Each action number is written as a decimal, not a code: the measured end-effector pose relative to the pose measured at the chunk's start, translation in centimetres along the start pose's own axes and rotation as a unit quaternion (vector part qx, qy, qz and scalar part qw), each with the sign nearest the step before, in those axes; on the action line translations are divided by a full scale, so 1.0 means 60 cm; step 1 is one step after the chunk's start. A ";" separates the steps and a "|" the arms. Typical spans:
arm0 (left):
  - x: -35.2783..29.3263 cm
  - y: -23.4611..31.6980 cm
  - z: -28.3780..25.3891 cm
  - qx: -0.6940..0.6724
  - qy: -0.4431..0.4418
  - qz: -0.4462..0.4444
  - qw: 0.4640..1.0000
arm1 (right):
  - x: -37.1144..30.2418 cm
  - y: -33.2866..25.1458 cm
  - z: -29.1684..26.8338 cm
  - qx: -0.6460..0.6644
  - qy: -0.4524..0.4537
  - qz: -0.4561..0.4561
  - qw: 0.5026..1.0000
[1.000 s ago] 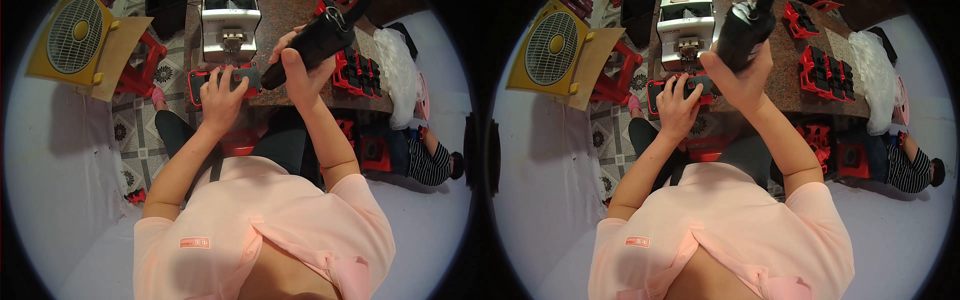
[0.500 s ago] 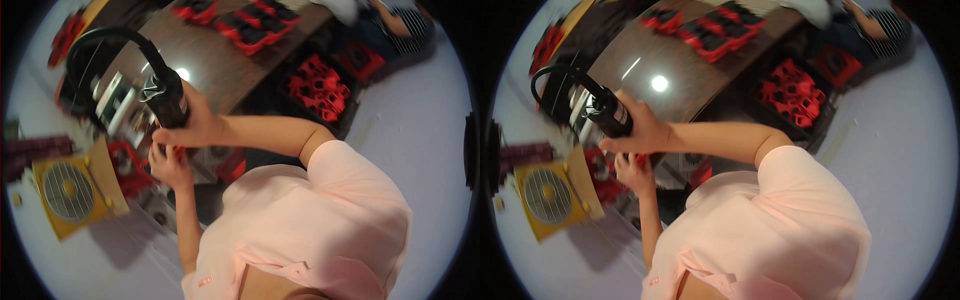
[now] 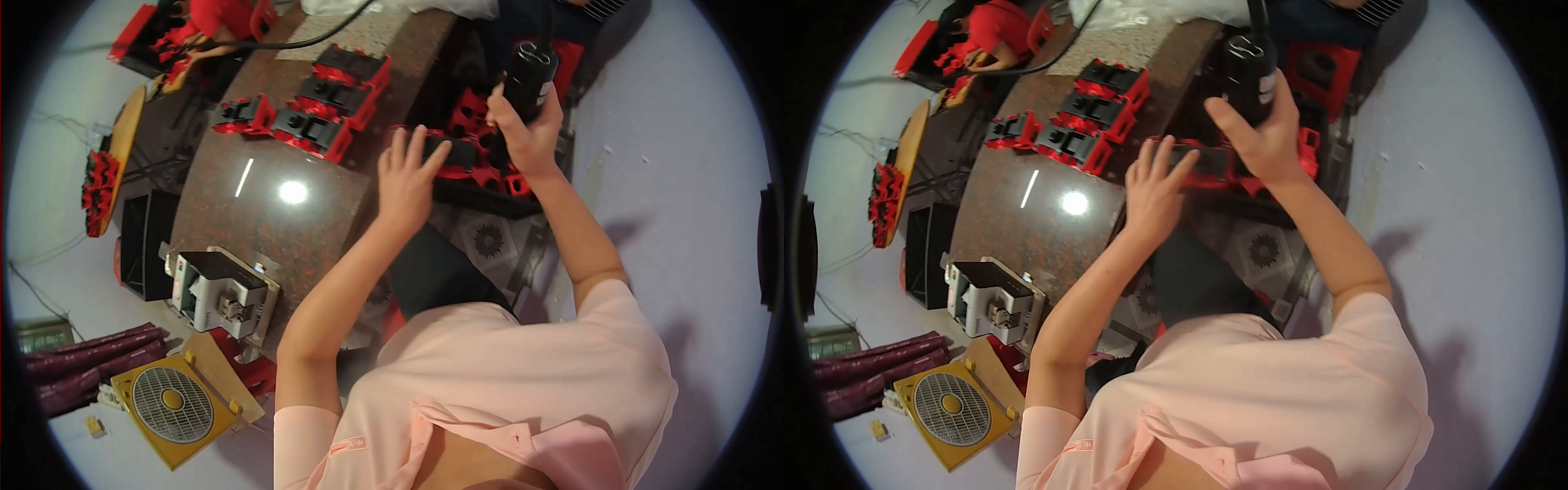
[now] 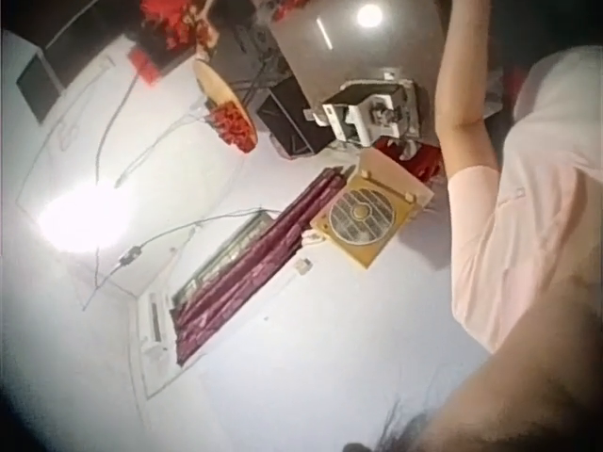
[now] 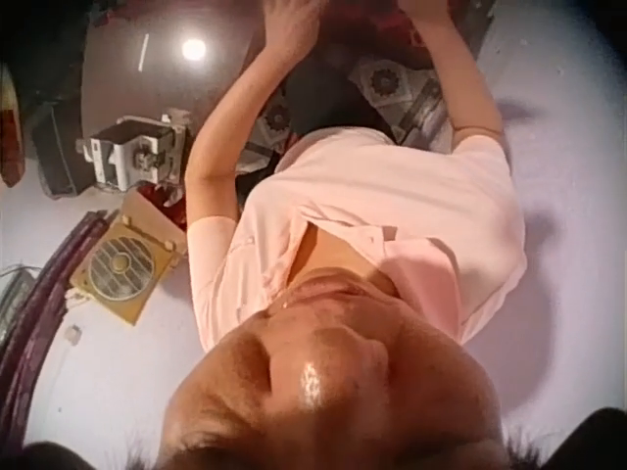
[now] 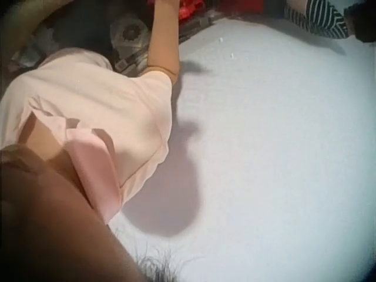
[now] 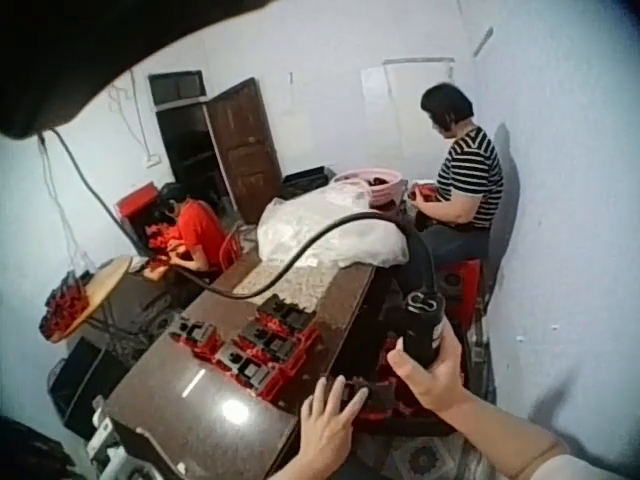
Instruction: The person assembles plastic housings by securing screws into them with an electric screwdriver.
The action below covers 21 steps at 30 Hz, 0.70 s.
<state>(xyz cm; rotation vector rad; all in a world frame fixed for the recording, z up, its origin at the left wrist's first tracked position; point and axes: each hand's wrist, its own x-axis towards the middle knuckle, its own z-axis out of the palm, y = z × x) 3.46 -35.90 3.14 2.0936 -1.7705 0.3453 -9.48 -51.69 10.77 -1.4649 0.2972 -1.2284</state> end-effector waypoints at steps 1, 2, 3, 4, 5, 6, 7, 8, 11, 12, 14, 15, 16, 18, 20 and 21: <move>0.018 -0.001 0.003 -0.007 -0.008 0.001 1.000 | 0.008 0.018 -0.016 -0.031 0.004 0.032 0.999; 0.028 -0.018 -0.004 0.008 -0.004 -0.001 1.000 | 0.020 0.040 -0.018 -0.018 0.000 0.025 1.000; 0.036 -0.032 -0.012 0.010 -0.001 -0.022 1.000 | 0.032 0.061 -0.019 -0.052 -0.020 0.039 0.998; 0.043 -0.050 -0.026 0.013 0.004 -0.043 0.999 | 0.044 0.086 -0.016 -0.086 -0.040 0.051 0.994; 0.039 -0.081 -0.029 0.030 0.012 -0.073 0.997 | 0.054 0.122 -0.010 -0.100 -0.065 0.078 0.990; 0.031 -0.113 -0.037 0.041 0.024 -0.111 0.993 | 0.073 0.145 0.011 -0.114 -0.087 0.082 0.986; 0.020 -0.142 -0.048 0.052 0.037 -0.149 0.987 | 0.093 0.164 0.033 -0.129 -0.107 0.086 0.982; 0.010 -0.169 -0.054 0.078 0.053 -0.169 0.981 | 0.127 0.193 0.055 -0.184 -0.134 0.060 0.972; -0.019 -0.224 -0.072 0.084 0.022 -0.218 0.972 | 0.237 0.249 0.155 -0.263 -0.203 0.045 0.942; -0.017 -0.232 -0.067 0.085 0.007 -0.217 0.972 | 0.273 0.272 0.178 -0.271 -0.237 0.071 0.930; -0.018 -0.235 -0.029 0.066 0.001 -0.214 0.975 | 0.334 0.319 0.200 -0.254 -0.344 0.148 0.892; -0.024 -0.245 -0.013 0.047 -0.008 -0.211 0.976 | 0.341 0.327 0.218 -0.277 -0.369 0.157 0.873; -0.034 -0.257 0.002 0.048 0.010 -0.211 0.976 | 0.347 0.327 0.233 -0.295 -0.410 0.184 0.843; -0.048 -0.255 0.004 0.048 0.038 -0.208 0.976 | 0.349 0.325 0.253 -0.315 -0.461 0.232 0.797; -0.081 -0.249 -0.022 0.041 0.037 -0.224 0.973 | 0.320 0.305 0.277 -0.314 -0.480 0.248 0.780; -0.104 -0.241 -0.038 0.039 0.044 -0.223 0.973 | 0.300 0.289 0.284 -0.316 -0.481 0.246 0.780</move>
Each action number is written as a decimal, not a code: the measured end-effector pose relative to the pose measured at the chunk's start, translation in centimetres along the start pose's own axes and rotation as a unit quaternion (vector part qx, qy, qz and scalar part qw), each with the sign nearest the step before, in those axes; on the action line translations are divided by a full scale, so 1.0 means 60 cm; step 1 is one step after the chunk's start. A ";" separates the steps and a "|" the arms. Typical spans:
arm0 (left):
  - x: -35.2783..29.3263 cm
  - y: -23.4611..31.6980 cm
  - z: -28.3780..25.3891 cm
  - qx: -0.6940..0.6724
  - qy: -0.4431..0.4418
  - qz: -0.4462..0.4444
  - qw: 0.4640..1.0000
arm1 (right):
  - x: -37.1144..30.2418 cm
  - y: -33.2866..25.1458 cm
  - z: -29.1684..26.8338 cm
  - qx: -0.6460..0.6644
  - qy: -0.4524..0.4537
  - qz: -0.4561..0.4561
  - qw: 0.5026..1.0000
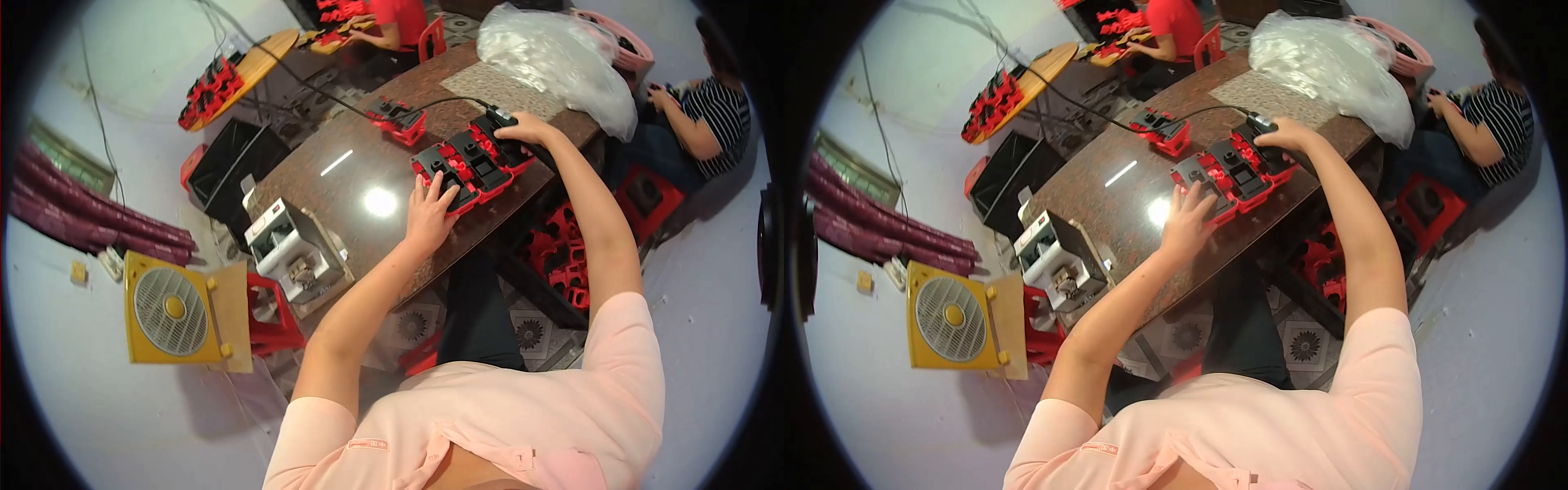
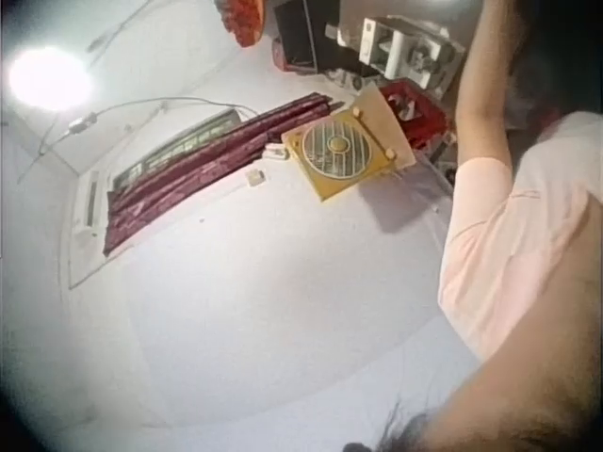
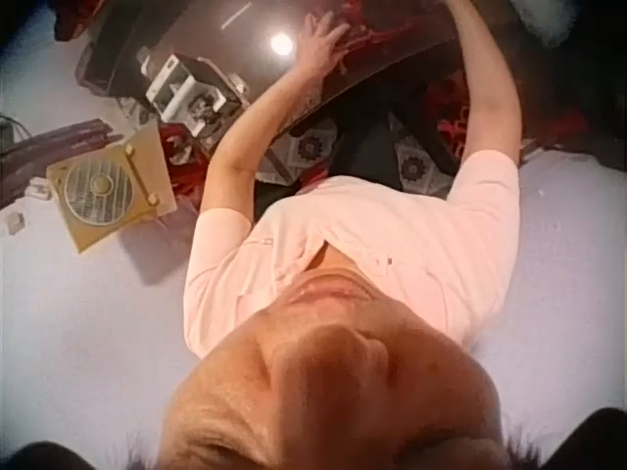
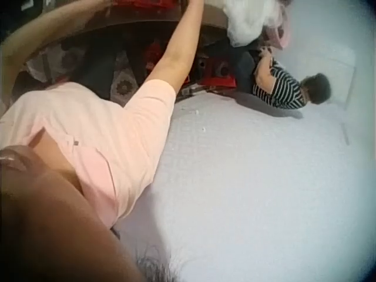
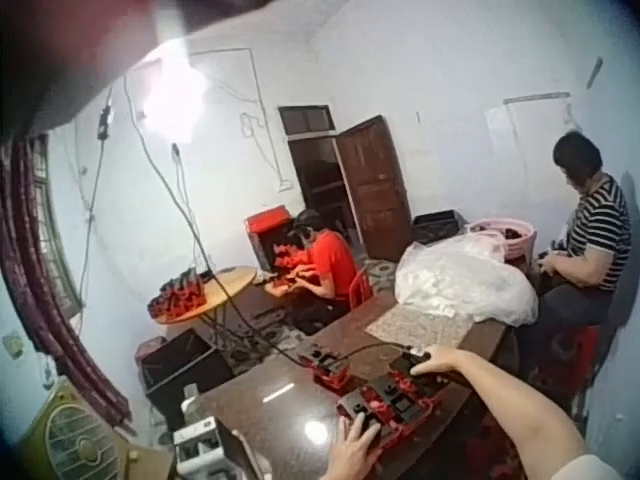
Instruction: The person assembles plastic housings by securing screws into them with an electric screwdriver.
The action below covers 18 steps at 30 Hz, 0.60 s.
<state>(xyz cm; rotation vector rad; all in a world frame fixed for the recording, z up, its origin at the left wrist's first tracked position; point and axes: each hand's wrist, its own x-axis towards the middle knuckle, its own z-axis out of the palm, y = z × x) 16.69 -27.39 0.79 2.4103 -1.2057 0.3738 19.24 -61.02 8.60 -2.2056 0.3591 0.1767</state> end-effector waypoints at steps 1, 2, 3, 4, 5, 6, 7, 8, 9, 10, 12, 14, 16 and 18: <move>-0.025 -0.004 -0.018 -0.003 0.005 -0.011 1.000 | -0.018 -0.012 0.017 -0.014 -0.015 -0.008 1.000; -0.057 -0.011 -0.041 0.014 -0.001 -0.007 1.000 | -0.026 -0.016 0.040 -0.015 -0.024 -0.026 0.999; -0.086 -0.015 -0.068 0.031 -0.007 0.000 0.999 | -0.045 -0.034 0.061 -0.014 -0.039 -0.043 0.998; -0.117 -0.021 -0.095 0.043 -0.018 -0.016 0.999 | -0.059 -0.055 0.088 -0.010 -0.056 -0.060 0.997; -0.144 -0.028 -0.119 0.060 -0.019 -0.023 0.998 | -0.066 -0.069 0.114 -0.020 -0.050 -0.085 0.995; -0.167 -0.040 -0.141 0.077 -0.020 -0.032 0.996 | -0.069 -0.087 0.143 -0.029 -0.046 -0.112 0.992; -0.187 -0.054 -0.160 0.087 -0.025 -0.036 0.995 | -0.080 -0.122 0.167 -0.018 -0.059 -0.119 0.991; -0.203 -0.066 -0.175 0.096 -0.031 -0.040 0.994 | -0.084 -0.146 0.190 0.008 -0.068 -0.118 0.991; -0.209 -0.076 -0.187 0.112 -0.026 -0.038 0.993 | -0.078 -0.163 0.205 0.005 -0.073 -0.115 0.991; -0.209 -0.083 -0.196 0.129 -0.042 -0.045 0.990 | -0.072 -0.175 0.215 0.002 -0.078 -0.113 0.991; -0.203 -0.082 -0.219 0.129 -0.105 -0.075 0.983 | -0.071 -0.186 0.224 0.001 -0.061 -0.117 0.991; -0.180 -0.083 -0.238 0.134 -0.094 -0.071 0.984 | -0.073 -0.188 0.223 0.019 -0.001 -0.126 0.992; -0.143 -0.087 -0.250 0.137 -0.080 -0.066 0.985 | -0.106 -0.195 0.204 0.072 0.090 -0.175 0.978; -0.064 -0.109 -0.248 0.023 -0.104 -0.069 0.992 | -0.146 -0.184 0.180 0.195 0.124 -0.184 0.955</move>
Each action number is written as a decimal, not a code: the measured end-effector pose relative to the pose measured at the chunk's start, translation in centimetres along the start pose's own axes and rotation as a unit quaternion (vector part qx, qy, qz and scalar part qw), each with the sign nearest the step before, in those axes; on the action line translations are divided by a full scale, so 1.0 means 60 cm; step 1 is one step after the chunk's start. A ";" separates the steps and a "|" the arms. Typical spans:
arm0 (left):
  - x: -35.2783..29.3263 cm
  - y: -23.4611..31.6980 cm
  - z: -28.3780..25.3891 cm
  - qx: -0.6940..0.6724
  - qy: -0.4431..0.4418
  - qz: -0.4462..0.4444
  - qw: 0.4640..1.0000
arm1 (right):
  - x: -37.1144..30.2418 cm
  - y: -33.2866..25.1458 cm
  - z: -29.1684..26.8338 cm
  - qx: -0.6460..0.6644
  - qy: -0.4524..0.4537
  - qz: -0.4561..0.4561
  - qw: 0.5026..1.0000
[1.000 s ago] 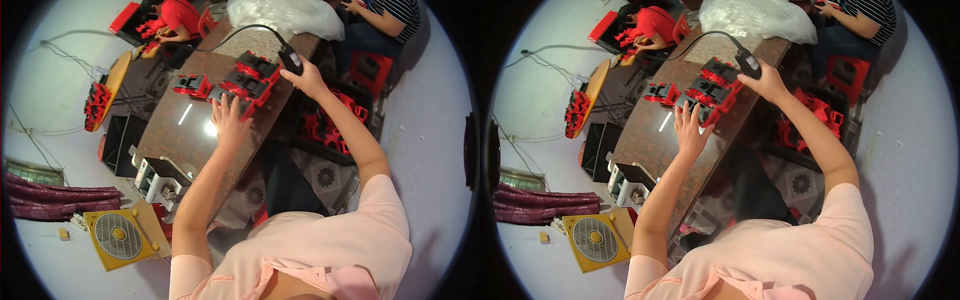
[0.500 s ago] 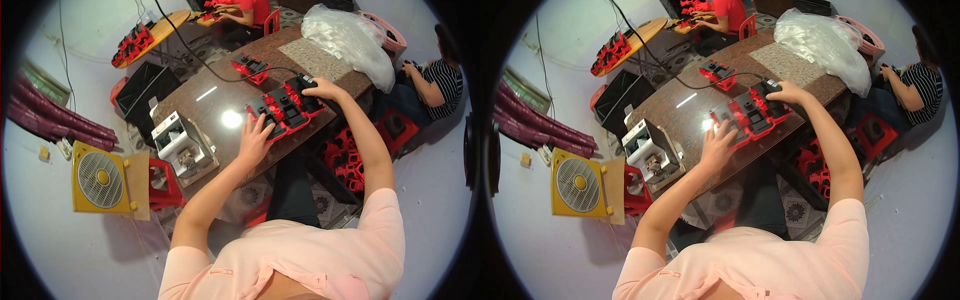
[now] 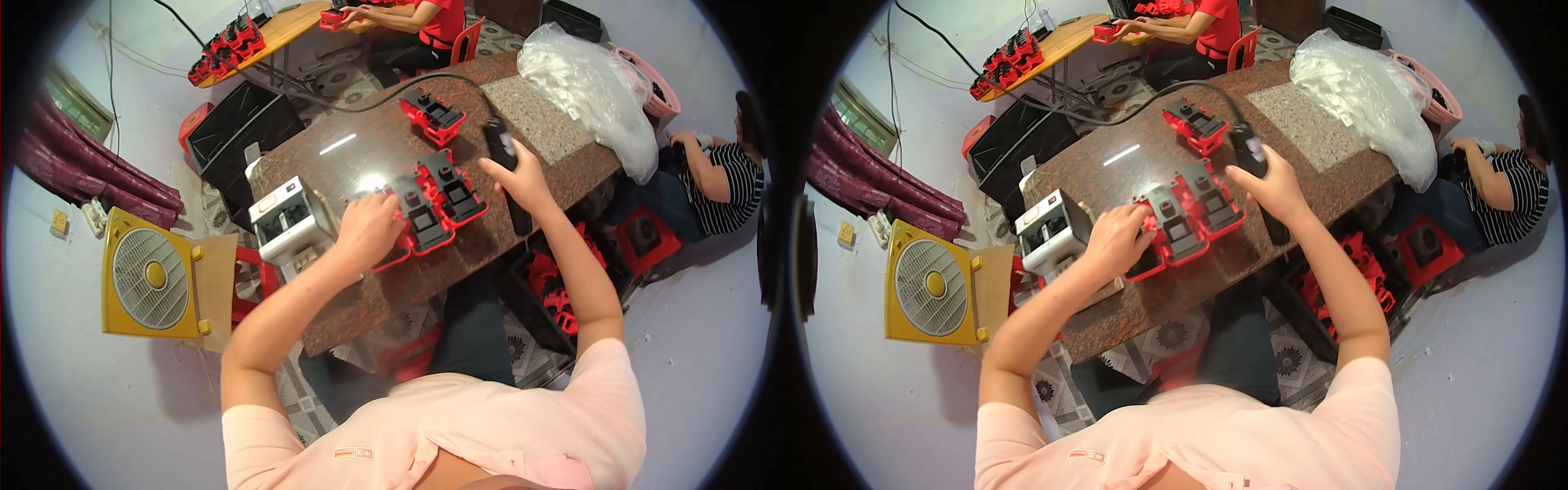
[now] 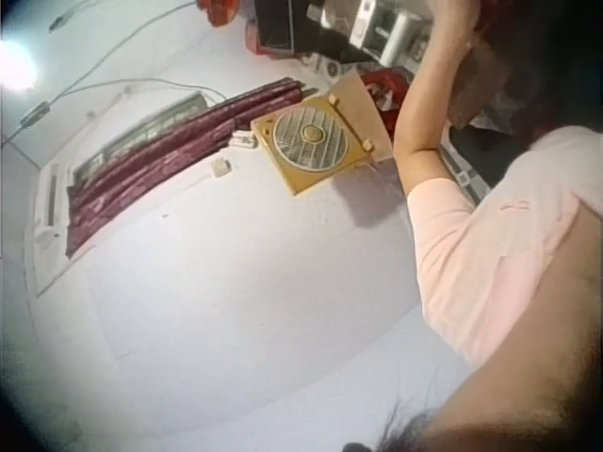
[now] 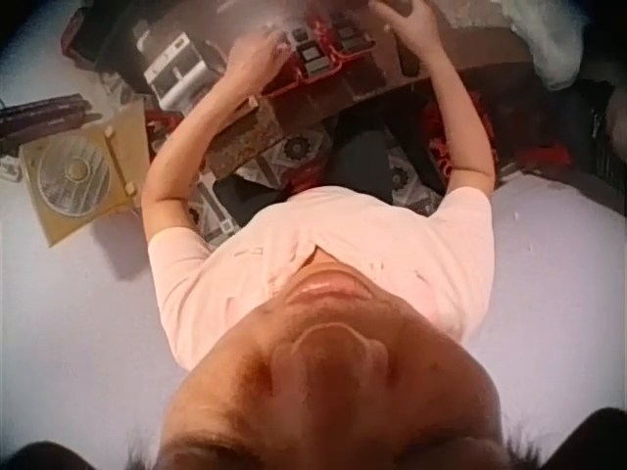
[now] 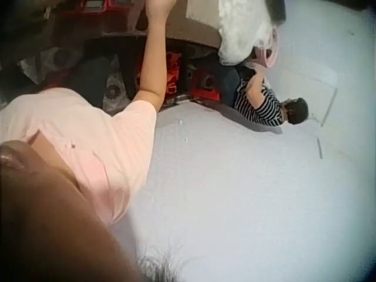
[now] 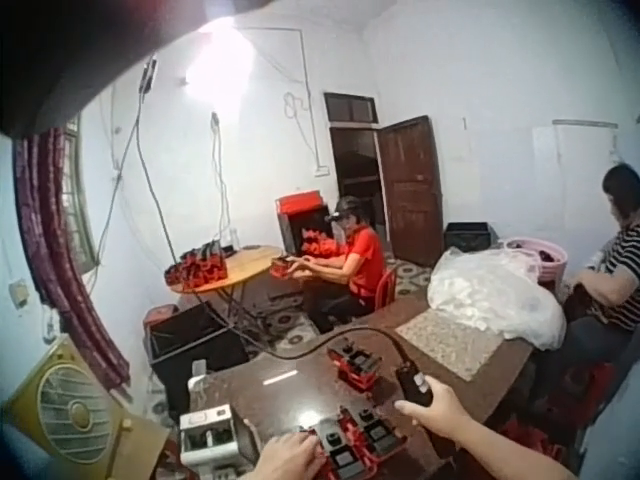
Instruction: The person assembles plastic housings by securing screws into them with an electric screwdriver.
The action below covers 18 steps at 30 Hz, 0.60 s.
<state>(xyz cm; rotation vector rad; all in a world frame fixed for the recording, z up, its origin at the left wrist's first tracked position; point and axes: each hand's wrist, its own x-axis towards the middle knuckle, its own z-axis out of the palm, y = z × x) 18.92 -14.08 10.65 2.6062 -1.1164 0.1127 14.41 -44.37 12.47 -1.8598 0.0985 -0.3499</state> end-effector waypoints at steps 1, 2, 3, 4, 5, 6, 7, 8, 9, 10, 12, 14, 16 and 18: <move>0.048 -0.006 0.009 0.041 0.055 0.043 0.997 | -0.015 0.006 -0.021 0.057 0.010 0.015 0.998; 0.099 -0.017 0.020 0.047 0.060 0.039 0.996 | -0.041 -0.014 -0.027 0.131 0.036 0.015 0.991; 0.151 -0.025 0.032 0.053 0.065 0.034 0.996 | -0.065 -0.029 -0.037 0.161 0.039 0.026 0.986; 0.206 -0.026 0.047 0.052 0.082 0.029 0.995 | -0.089 -0.026 -0.048 0.182 0.055 0.031 0.981; 0.261 -0.025 0.066 0.050 0.099 0.024 0.994 | -0.117 -0.027 -0.059 0.179 0.072 0.034 0.981; 0.305 -0.031 0.089 0.045 0.102 0.023 0.994 | -0.141 -0.017 -0.064 0.190 0.074 0.038 0.978; 0.350 -0.034 0.118 0.052 0.133 0.008 0.990 | -0.165 -0.009 -0.073 0.195 0.074 0.043 0.977; 0.387 -0.034 0.147 0.058 0.163 -0.004 0.985 | -0.189 0.001 -0.081 0.190 0.082 0.050 0.977; 0.414 -0.036 0.174 0.050 0.164 -0.002 0.985 | -0.210 0.004 -0.089 0.194 0.097 0.070 0.974; 0.434 -0.040 0.191 0.106 0.156 -0.032 0.982 | -0.229 0.019 -0.099 0.184 0.106 0.080 0.974; 0.460 -0.040 0.207 0.162 0.143 -0.065 0.974 | -0.259 0.029 -0.118 0.175 0.136 0.087 0.971; 0.460 -0.038 0.205 0.135 0.188 -0.089 0.969 | -0.268 0.046 -0.143 0.165 0.140 0.084 0.973; 0.439 -0.007 0.157 0.100 0.136 -0.075 0.983 | -0.274 0.045 -0.155 0.194 0.141 0.064 0.969; 0.381 0.003 0.123 0.052 0.224 0.124 0.965 | -0.260 0.037 -0.144 0.219 0.134 0.036 0.966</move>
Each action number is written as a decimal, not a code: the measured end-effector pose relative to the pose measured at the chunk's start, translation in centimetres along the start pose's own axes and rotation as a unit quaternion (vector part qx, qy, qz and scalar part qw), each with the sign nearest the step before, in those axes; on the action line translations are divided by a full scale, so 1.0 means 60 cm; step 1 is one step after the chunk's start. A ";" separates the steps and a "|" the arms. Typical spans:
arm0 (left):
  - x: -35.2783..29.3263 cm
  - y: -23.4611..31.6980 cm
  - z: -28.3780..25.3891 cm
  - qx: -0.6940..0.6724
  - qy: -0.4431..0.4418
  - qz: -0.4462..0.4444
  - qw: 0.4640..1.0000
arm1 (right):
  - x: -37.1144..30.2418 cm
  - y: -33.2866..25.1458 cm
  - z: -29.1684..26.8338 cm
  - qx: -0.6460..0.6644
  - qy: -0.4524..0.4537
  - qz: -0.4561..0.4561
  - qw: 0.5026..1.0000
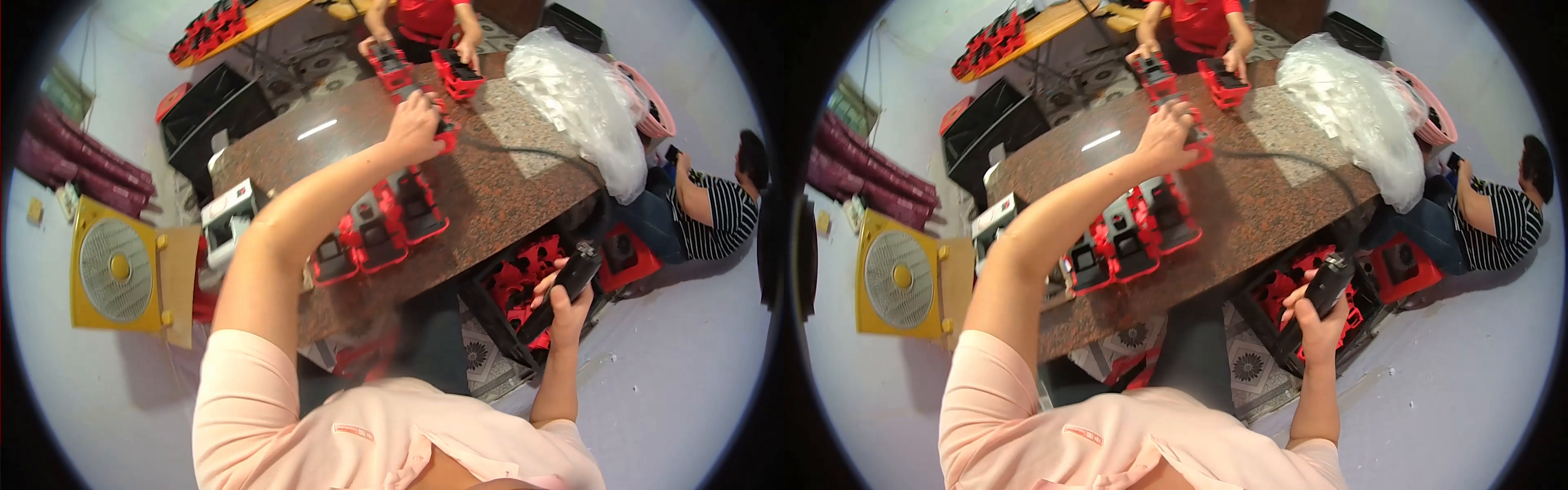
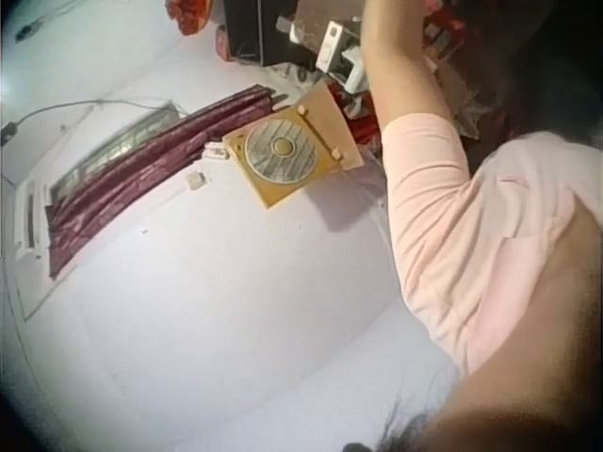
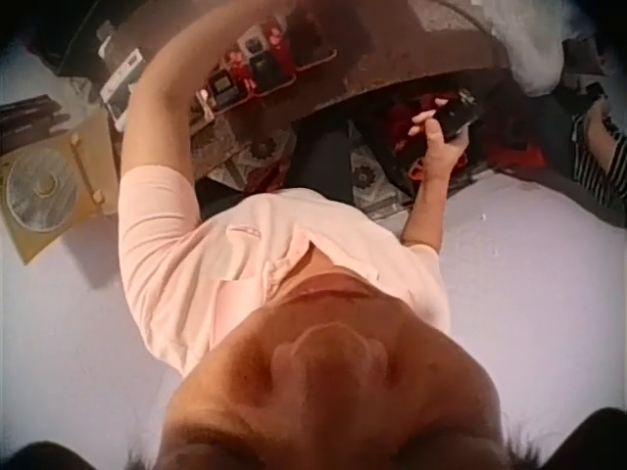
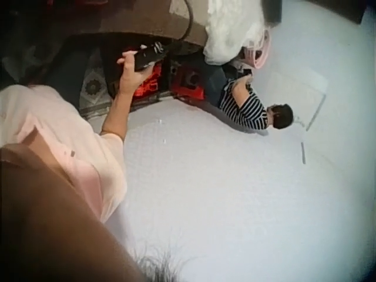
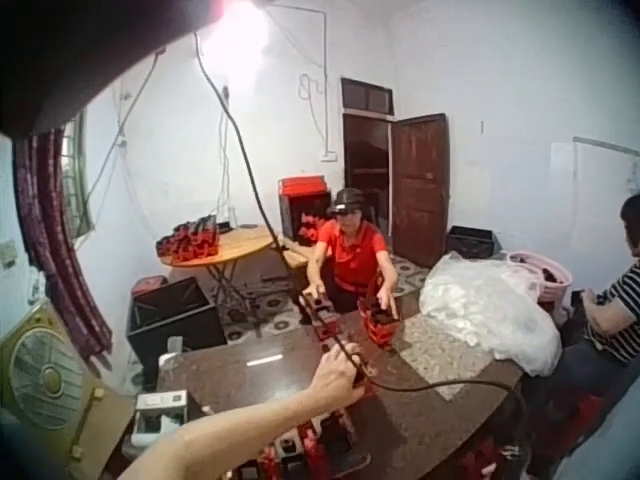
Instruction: The person assembles plastic housings by securing screws into them with an electric screwdriver.
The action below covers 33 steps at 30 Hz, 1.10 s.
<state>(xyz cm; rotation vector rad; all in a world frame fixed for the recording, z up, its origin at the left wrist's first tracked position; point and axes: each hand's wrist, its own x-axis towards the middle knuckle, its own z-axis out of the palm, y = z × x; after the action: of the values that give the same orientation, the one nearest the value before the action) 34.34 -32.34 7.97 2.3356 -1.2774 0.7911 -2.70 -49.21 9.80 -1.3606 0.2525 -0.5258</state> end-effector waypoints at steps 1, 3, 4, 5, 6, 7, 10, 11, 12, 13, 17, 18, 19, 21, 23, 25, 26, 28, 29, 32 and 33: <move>-0.017 0.025 -0.039 -0.032 -0.022 0.035 0.999 | 0.004 -0.005 0.008 -0.001 -0.008 -0.023 1.000; -0.070 0.084 -0.146 -0.101 -0.064 0.095 0.988 | 0.006 -0.011 0.028 0.028 -0.010 -0.081 0.996; -0.099 0.109 -0.203 -0.140 -0.081 0.124 0.979 | 0.005 -0.015 0.042 0.051 -0.007 -0.101 0.994; -0.136 0.133 -0.263 -0.153 -0.098 0.134 0.974 | 0.006 -0.013 0.050 0.066 -0.024 -0.122 0.990; -0.175 0.154 -0.313 -0.171 -0.114 0.147 0.968 | 0.006 -0.008 0.056 0.079 -0.037 -0.145 0.986; -0.217 0.168 -0.362 -0.179 -0.119 0.143 0.966 | 0.000 -0.009 0.077 0.098 -0.039 -0.141 0.984; -0.344 0.186 -0.467 -0.150 -0.156 0.092 0.972 | -0.005 0.020 0.112 0.134 -0.101 -0.086 0.982; -0.390 0.187 -0.477 -0.141 -0.163 0.042 0.976 | -0.010 0.027 0.136 0.131 -0.122 -0.060 0.982; -0.435 0.188 -0.495 -0.122 -0.169 0.003 0.978 | -0.018 0.036 0.168 0.128 -0.142 -0.032 0.981; -0.482 0.187 -0.498 -0.116 -0.162 -0.055 0.978 | -0.022 0.050 0.194 0.076 -0.157 -0.021 0.984; -0.612 0.195 -0.504 -0.103 -0.155 -0.146 0.972 | -0.039 0.114 0.242 0.007 -0.175 0.002 0.985; -0.628 0.201 -0.510 -0.107 -0.162 -0.174 0.965 | -0.052 0.116 0.243 0.018 -0.175 0.028 0.984; -0.639 0.202 -0.513 -0.103 -0.185 -0.178 0.961 | -0.062 0.116 0.245 0.029 -0.177 0.054 0.982; -0.656 0.184 -0.513 -0.075 -0.190 -0.153 0.967 | -0.074 0.107 0.249 0.025 -0.188 0.063 0.980; -0.667 0.150 -0.503 -0.032 -0.185 -0.105 0.977 | -0.075 0.096 0.261 0.008 -0.202 0.062 0.977; -0.672 0.112 -0.497 0.022 -0.184 -0.088 0.979 | -0.075 0.080 0.289 -0.005 -0.225 0.048 0.973; -0.677 0.095 -0.495 0.043 -0.176 -0.089 0.979 | -0.073 0.068 0.307 -0.015 -0.239 0.034 0.970; -0.673 0.066 -0.498 0.082 -0.168 -0.093 0.978 | -0.068 0.042 0.353 -0.003 -0.269 -0.021 0.963; -0.673 0.063 -0.503 0.094 -0.166 -0.111 0.975 | -0.067 0.031 0.381 0.011 -0.290 -0.075 0.954; -0.652 0.074 -0.506 0.057 -0.128 -0.162 0.977 | -0.070 0.014 0.471 0.123 -0.283 -0.198 0.931; -0.646 0.083 -0.502 0.012 -0.093 -0.197 0.976 | -0.072 0.018 0.509 0.151 -0.265 -0.207 0.930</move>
<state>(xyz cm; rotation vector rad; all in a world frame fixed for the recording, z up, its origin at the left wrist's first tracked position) 4.26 6.79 7.30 2.6120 -0.8246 0.4699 8.04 -20.66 14.45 -1.2007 -0.5514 -0.4976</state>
